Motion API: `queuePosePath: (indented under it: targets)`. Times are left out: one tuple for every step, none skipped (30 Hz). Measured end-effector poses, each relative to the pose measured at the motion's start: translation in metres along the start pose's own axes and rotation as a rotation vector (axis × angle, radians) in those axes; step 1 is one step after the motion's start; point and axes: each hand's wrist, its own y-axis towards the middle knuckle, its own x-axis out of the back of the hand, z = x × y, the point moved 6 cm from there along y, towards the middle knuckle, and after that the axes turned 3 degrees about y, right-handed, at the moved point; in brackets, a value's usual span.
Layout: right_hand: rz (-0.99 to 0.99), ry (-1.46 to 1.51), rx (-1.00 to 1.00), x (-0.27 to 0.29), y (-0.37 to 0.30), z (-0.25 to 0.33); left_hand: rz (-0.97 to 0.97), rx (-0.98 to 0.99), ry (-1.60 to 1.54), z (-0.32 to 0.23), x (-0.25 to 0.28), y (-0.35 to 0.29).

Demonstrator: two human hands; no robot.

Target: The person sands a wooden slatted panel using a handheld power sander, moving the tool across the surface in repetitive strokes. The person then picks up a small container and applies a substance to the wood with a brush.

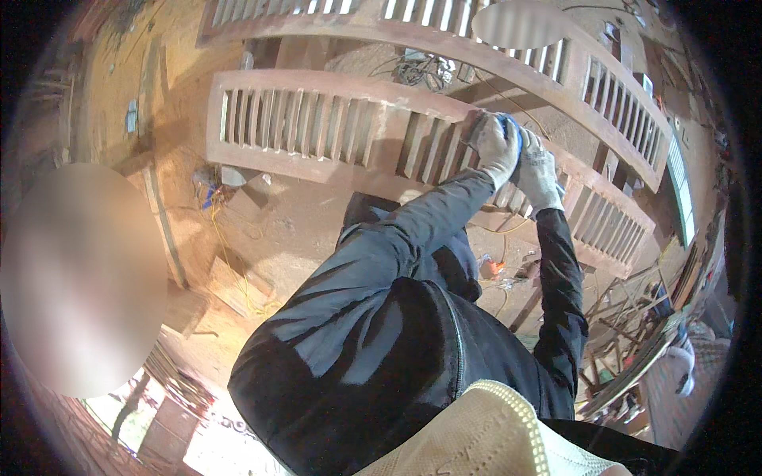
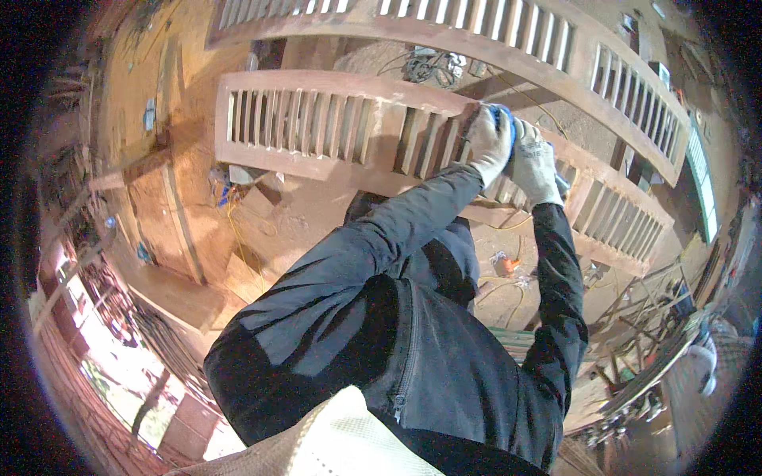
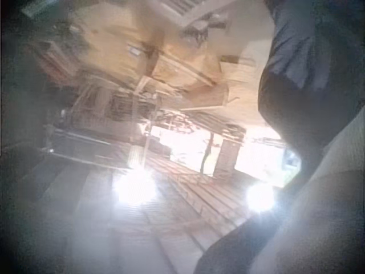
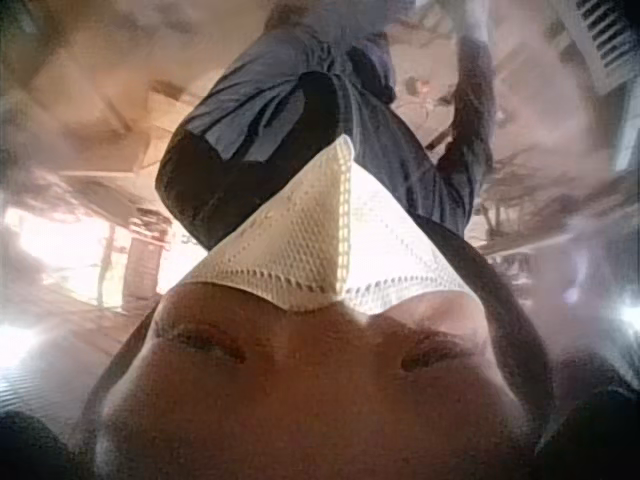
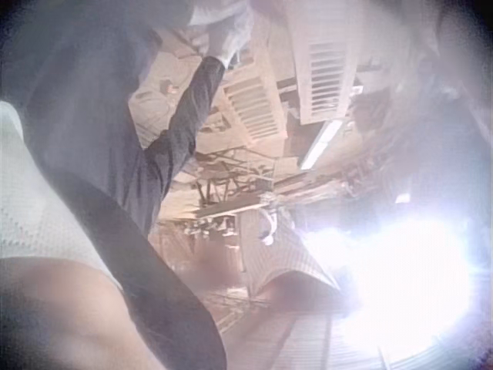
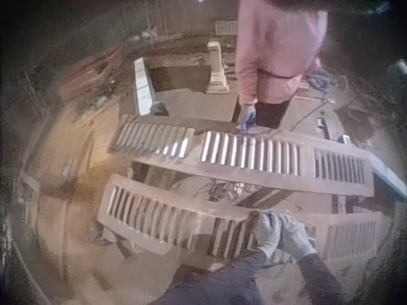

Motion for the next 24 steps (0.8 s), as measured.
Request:
queuePosePath:
  targets:
    - [-0.008, -0.034, 0.051, 0.004, 0.0, 0.002, -0.011, 0.01, -0.005, -0.001, -0.001, -0.005]
    - [-0.011, -0.026, 0.032, 0.001, 0.005, 0.006, -0.022, 0.018, -0.007, -0.001, 0.002, -0.005]
    - [-0.015, -0.016, 0.014, -0.007, 0.012, 0.014, -0.029, 0.015, 0.045, 0.005, 0.011, 0.002]
    - [-0.014, -0.008, -0.001, -0.01, 0.021, 0.025, -0.038, 0.015, 0.095, 0.01, 0.023, 0.013]
    - [-0.019, -0.06, -0.026, -0.016, 0.031, 0.029, -0.042, -0.008, 0.069, 0.006, 0.037, 0.026]
    - [-0.063, 0.008, 0.072, -0.021, 0.047, 0.047, -0.018, 0.003, -0.08, 0.012, 0.054, 0.044]
    - [-0.062, -0.018, 0.106, -0.02, 0.063, 0.074, -0.01, 0.024, -0.033, 0.018, 0.074, 0.06]
    - [-0.086, -0.035, 0.151, -0.023, 0.081, 0.094, 0.018, 0.08, -0.043, 0.029, 0.088, 0.078]
    - [-0.067, -0.043, 0.112, -0.032, 0.1, 0.114, -0.09, 0.059, -0.037, 0.032, 0.116, 0.094]
    - [-0.095, -0.074, 0.198, -0.041, 0.115, 0.137, -0.102, 0.078, -0.085, 0.041, 0.138, 0.109]
    - [-0.093, -0.123, 0.213, -0.048, 0.129, 0.157, -0.093, 0.086, 0.0, 0.043, 0.16, 0.122]
    - [-0.071, -0.08, 0.23, -0.058, 0.144, 0.177, -0.084, 0.1, -0.021, 0.049, 0.184, 0.136]
    - [-0.031, -0.045, 0.26, -0.055, 0.158, 0.225, -0.214, 0.061, 0.018, 0.085, 0.214, 0.153]
    - [-0.055, -0.039, 0.275, -0.072, 0.173, 0.22, -0.086, 0.165, -0.111, 0.072, 0.223, 0.159]
    - [-0.117, 0.015, 0.279, -0.068, 0.188, 0.243, -0.12, 0.127, -0.032, 0.072, 0.248, 0.179]
    - [-0.154, 0.124, 0.36, -0.067, 0.199, 0.272, -0.156, 0.123, -0.109, 0.078, 0.275, 0.192]
    - [-0.213, 0.131, 0.411, -0.075, 0.211, 0.289, -0.18, 0.122, -0.196, 0.081, 0.293, 0.205]
    - [-0.196, 0.079, 0.448, -0.089, 0.223, 0.303, -0.208, 0.065, -0.23, 0.089, 0.313, 0.217]
    - [-0.172, 0.026, 0.439, -0.097, 0.232, 0.321, -0.21, 0.133, -0.249, 0.099, 0.33, 0.225]
    - [-0.172, -0.01, 0.425, -0.098, 0.237, 0.341, -0.198, 0.107, -0.213, 0.113, 0.351, 0.238]
    - [-0.117, 0.008, 0.407, -0.1, 0.238, 0.34, -0.235, 0.117, -0.287, 0.117, 0.351, 0.239]
    - [-0.063, 0.024, 0.381, -0.101, 0.237, 0.337, -0.264, 0.128, -0.364, 0.119, 0.349, 0.239]
    - [-0.121, 0.063, 0.382, -0.101, 0.232, 0.326, -0.268, 0.141, -0.308, 0.115, 0.338, 0.233]
    - [-0.18, 0.101, 0.38, -0.097, 0.223, 0.304, -0.268, 0.154, -0.253, 0.111, 0.317, 0.225]
